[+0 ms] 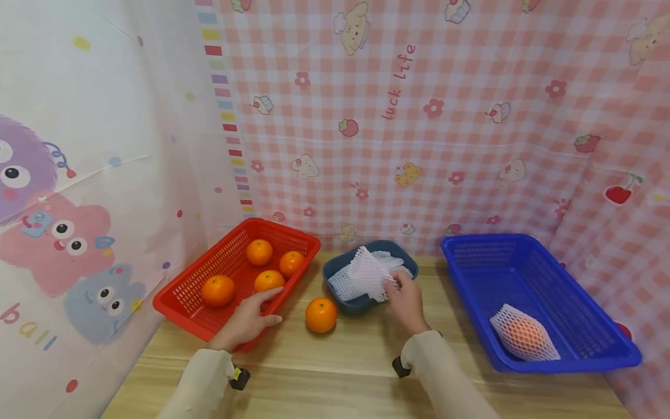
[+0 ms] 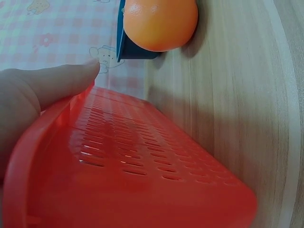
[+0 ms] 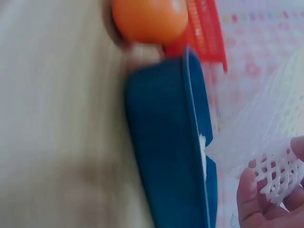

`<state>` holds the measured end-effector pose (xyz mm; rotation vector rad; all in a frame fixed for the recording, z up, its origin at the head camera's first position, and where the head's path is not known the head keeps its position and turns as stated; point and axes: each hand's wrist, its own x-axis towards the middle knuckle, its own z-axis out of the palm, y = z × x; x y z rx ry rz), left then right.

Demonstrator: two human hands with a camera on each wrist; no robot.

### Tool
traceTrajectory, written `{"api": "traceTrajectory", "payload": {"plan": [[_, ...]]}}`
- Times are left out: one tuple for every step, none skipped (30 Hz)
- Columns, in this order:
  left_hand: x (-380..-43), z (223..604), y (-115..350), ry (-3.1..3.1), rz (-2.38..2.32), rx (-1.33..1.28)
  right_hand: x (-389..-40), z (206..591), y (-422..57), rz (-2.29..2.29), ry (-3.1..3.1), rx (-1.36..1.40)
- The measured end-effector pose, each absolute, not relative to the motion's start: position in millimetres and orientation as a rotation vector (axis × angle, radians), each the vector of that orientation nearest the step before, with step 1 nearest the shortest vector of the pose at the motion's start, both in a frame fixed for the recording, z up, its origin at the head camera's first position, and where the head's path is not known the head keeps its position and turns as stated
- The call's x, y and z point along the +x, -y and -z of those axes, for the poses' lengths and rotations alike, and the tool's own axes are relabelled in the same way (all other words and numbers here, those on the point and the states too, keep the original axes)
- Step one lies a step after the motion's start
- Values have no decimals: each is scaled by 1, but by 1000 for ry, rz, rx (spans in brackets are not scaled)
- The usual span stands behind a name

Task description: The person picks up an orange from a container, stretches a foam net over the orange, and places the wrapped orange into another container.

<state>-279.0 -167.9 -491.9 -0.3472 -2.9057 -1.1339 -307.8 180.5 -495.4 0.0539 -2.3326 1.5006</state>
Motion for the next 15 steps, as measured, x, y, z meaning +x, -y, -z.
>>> {"api": "traceTrajectory", "payload": {"plan": [[-280,492,168,2901,1138,-346,-303,496,-179,-1551,2325,49],[-280,492,168,2899,1146,-344,-298,498,-178,-1589,2327,45],[-281,493,168,2895,1148,-345,-293,500,-176,-1621,2331,42],[-281,493,168,2894,1153,-341,-288,502,-175,-1638,2344,35],[-281,493,168,2892,1152,-339,-284,505,-173,-1647,2360,32],[-281,493,168,2891,1156,-330,-281,507,-172,-1656,2375,31],[-281,494,168,2882,1152,-329,-278,510,-171,-1663,2388,35],[-280,493,167,2870,1147,-328,-275,512,-169,-1674,2399,32],[-280,493,165,2848,1135,-330,-273,515,-168,-1676,2408,34],[-279,492,163,2820,1131,-328,-271,517,-166,-1674,2418,35],[-279,491,161,2781,1123,-334,-270,519,-165,-1679,2421,46],[-279,489,157,2737,1121,-341,-269,520,-163,-1682,2422,53],[-279,487,153,2686,1123,-356,-268,522,-162,-1683,2423,63],[-278,484,148,2637,1126,-371,-267,522,-161,-1682,2422,69],[-278,482,143,2590,1135,-399,-267,523,-159,-1678,2421,82]]}}
